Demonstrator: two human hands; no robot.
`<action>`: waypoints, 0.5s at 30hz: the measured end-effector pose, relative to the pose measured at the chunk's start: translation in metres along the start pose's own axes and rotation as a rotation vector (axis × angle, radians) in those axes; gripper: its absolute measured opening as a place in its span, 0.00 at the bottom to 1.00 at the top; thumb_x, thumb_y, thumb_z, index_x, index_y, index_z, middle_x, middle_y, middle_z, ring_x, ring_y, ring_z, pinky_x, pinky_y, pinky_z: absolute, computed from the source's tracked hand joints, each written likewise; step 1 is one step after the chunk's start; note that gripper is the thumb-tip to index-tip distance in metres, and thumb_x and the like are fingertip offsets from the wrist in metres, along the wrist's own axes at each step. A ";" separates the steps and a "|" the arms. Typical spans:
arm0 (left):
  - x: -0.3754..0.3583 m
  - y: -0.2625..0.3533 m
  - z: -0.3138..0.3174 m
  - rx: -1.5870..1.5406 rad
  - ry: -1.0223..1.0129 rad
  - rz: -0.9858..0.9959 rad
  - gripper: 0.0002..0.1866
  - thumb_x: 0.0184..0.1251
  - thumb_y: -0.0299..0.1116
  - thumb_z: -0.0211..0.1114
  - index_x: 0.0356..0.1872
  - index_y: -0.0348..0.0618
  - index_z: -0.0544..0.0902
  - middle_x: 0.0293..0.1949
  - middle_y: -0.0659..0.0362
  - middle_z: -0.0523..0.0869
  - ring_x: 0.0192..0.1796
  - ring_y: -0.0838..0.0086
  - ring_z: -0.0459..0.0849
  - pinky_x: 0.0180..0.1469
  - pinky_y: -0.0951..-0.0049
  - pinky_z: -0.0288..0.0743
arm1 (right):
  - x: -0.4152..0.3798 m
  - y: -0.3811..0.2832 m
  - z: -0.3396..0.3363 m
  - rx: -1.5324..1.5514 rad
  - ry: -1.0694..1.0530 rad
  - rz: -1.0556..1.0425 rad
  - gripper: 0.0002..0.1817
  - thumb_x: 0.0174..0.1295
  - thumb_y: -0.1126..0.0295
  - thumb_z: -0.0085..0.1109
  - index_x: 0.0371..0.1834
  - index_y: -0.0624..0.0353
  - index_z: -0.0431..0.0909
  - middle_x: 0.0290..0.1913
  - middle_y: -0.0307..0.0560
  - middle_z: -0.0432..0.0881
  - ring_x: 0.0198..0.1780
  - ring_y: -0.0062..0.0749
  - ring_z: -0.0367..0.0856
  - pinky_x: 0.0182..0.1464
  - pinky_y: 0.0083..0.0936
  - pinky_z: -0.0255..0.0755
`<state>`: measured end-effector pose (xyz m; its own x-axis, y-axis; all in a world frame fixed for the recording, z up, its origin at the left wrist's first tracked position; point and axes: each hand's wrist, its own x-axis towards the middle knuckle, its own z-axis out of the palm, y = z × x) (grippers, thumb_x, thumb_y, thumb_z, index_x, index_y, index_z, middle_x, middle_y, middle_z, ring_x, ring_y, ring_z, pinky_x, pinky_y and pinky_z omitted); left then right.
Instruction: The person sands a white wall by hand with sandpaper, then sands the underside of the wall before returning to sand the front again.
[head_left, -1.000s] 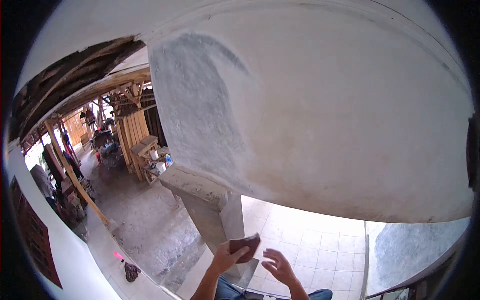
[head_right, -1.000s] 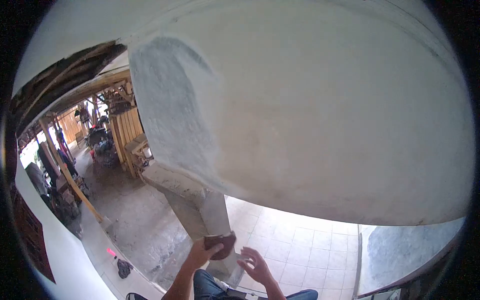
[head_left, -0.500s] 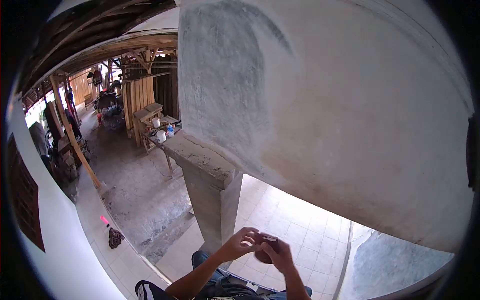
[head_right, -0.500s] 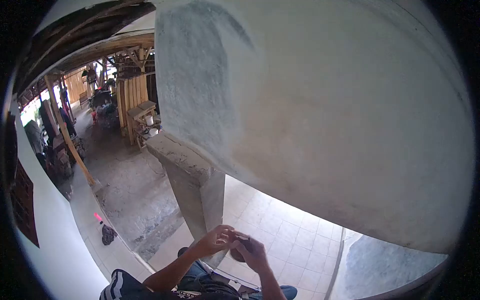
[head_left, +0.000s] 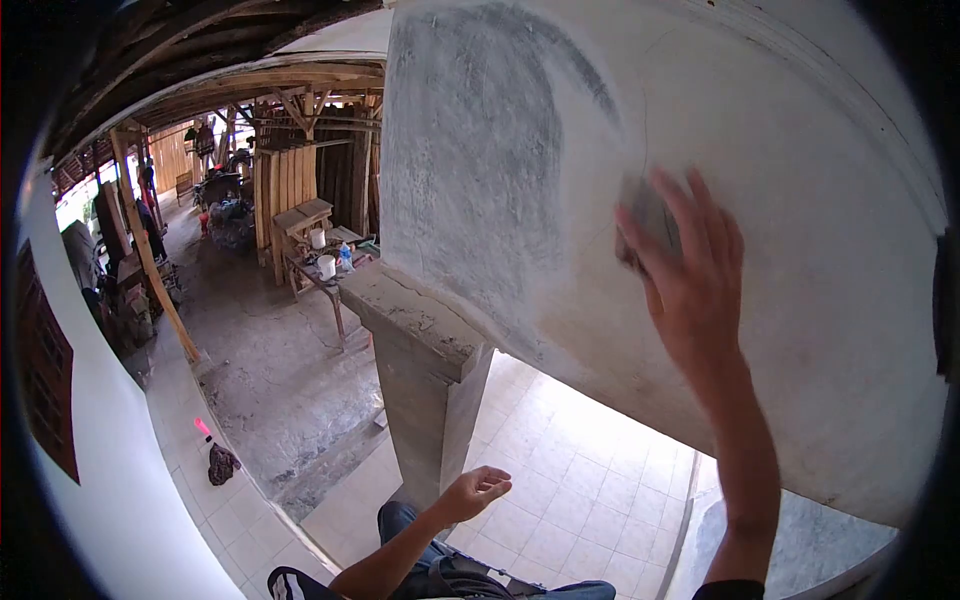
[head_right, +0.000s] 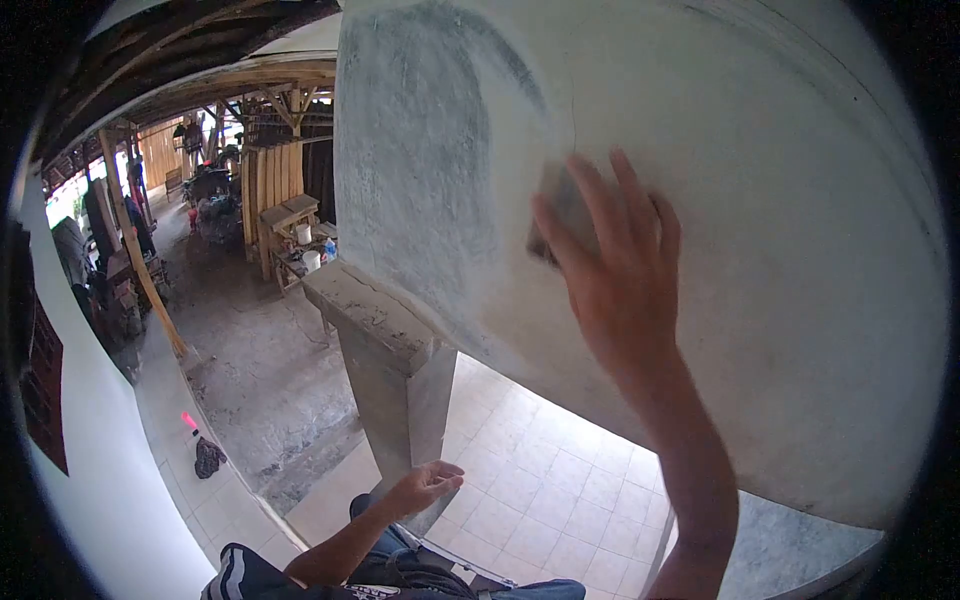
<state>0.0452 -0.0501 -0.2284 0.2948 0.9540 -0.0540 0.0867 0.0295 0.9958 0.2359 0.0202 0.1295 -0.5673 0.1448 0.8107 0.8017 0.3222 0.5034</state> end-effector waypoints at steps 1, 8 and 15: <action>0.001 0.002 0.003 0.004 -0.010 0.007 0.24 0.69 0.49 0.63 0.54 0.38 0.80 0.51 0.48 0.84 0.54 0.60 0.84 0.54 0.66 0.78 | 0.017 0.006 0.012 -0.003 0.038 -0.034 0.19 0.58 0.68 0.65 0.54 0.42 0.81 0.67 0.44 0.69 0.71 0.43 0.63 0.69 0.55 0.56; 0.022 0.002 0.026 0.016 -0.117 0.017 0.24 0.71 0.48 0.62 0.55 0.37 0.79 0.53 0.48 0.83 0.55 0.60 0.83 0.56 0.65 0.77 | 0.080 0.017 0.059 -0.057 0.168 -0.147 0.14 0.59 0.66 0.61 0.48 0.49 0.83 0.61 0.38 0.74 0.63 0.35 0.69 0.66 0.50 0.59; 0.018 -0.029 0.013 0.123 -0.264 0.035 0.25 0.71 0.49 0.62 0.54 0.35 0.79 0.50 0.47 0.84 0.55 0.61 0.83 0.58 0.65 0.76 | 0.032 0.013 0.044 -0.236 0.126 -0.215 0.17 0.58 0.65 0.58 0.51 0.54 0.82 0.62 0.40 0.74 0.68 0.37 0.64 0.70 0.66 0.51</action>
<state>0.0606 -0.0377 -0.2588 0.5358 0.8427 -0.0529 0.1824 -0.0543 0.9817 0.2202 0.0702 0.1493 -0.7120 -0.0239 0.7017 0.6963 0.1049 0.7101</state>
